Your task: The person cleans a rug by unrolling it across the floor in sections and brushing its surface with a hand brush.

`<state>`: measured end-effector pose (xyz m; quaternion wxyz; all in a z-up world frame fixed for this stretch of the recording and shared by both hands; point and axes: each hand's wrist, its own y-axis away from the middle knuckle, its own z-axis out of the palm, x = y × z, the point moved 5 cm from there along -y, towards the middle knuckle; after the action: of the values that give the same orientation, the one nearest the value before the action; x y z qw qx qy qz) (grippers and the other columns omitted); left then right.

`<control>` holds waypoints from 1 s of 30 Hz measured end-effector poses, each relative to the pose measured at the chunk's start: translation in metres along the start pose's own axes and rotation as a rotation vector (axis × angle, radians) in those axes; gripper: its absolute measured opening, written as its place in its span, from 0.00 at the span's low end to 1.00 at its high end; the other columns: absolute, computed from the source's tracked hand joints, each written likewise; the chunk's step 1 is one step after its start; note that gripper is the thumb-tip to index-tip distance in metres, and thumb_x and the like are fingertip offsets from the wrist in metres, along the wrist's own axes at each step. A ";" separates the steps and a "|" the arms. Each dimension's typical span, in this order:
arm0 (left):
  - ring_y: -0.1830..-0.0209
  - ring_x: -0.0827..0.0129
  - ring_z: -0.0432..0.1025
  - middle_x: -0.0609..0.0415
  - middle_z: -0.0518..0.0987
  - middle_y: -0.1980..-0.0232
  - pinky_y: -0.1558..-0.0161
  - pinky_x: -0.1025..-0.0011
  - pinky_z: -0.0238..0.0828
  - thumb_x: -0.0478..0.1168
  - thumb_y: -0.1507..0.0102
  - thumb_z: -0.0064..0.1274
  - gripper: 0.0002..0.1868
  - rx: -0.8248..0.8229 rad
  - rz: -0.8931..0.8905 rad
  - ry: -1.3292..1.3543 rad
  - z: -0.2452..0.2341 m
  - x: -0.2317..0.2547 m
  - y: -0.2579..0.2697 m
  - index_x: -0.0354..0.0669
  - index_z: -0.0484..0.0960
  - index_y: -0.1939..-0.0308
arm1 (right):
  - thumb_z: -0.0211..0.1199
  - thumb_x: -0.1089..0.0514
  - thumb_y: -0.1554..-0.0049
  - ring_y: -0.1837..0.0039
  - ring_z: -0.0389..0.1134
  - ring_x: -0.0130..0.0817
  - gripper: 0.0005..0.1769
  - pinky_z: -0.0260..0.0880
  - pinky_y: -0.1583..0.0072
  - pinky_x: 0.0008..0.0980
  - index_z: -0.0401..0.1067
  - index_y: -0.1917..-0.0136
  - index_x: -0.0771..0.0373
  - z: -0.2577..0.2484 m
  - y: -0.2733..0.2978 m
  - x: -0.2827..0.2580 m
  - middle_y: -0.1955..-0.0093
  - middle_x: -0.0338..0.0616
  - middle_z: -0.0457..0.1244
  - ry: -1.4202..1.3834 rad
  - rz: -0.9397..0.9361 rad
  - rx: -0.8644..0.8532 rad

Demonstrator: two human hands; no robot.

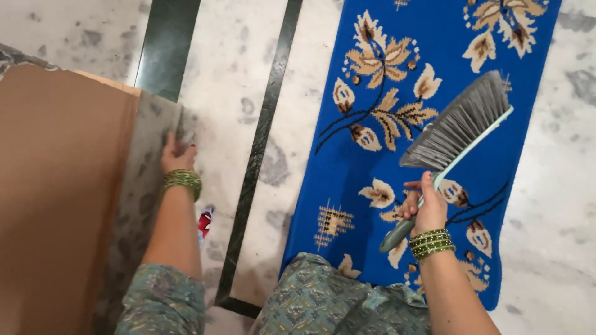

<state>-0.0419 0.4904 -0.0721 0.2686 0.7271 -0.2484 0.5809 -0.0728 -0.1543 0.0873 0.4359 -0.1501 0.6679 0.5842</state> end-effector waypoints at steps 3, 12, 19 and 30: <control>0.66 0.78 0.74 0.57 0.78 0.58 0.64 0.75 0.75 0.24 0.48 0.66 0.34 0.029 0.060 -0.026 -0.023 0.015 -0.011 0.41 0.74 0.39 | 0.53 0.33 0.36 0.75 0.50 0.25 0.32 0.56 0.67 0.29 0.69 0.55 0.68 0.001 0.003 -0.004 0.78 0.33 0.49 0.011 -0.002 -0.005; 0.72 0.71 0.69 0.51 0.74 0.62 0.71 0.72 0.71 0.36 0.50 0.63 0.16 0.183 0.321 -0.504 0.003 0.100 0.064 0.34 0.82 0.59 | 0.57 0.46 0.35 0.68 0.61 0.22 0.20 0.65 0.67 0.27 0.71 0.42 0.65 -0.085 -0.033 0.019 0.68 0.35 0.61 0.232 -0.179 0.185; 0.74 0.66 0.72 0.49 0.78 0.63 0.67 0.66 0.72 0.38 0.41 0.64 0.17 -0.285 0.091 -0.583 0.135 0.062 0.171 0.38 0.75 0.53 | 0.58 0.54 0.35 0.70 0.57 0.21 0.34 0.58 0.70 0.27 0.52 0.19 0.51 -0.204 -0.042 0.003 0.64 0.34 0.60 0.369 -0.284 0.674; 0.37 0.44 0.65 0.40 0.68 0.35 0.45 0.55 0.66 0.43 0.55 0.73 0.43 -0.480 -0.006 -1.078 0.233 0.090 0.314 0.45 0.75 0.37 | 0.50 0.45 0.35 0.70 0.53 0.22 0.29 0.56 0.68 0.24 0.58 0.22 0.40 -0.060 -0.022 0.039 0.66 0.35 0.57 0.190 -0.024 0.065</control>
<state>-0.0694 0.0983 0.0063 0.2633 0.8393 -0.4724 0.0560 -0.1037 -0.2027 0.0394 0.3820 -0.1985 0.7232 0.5400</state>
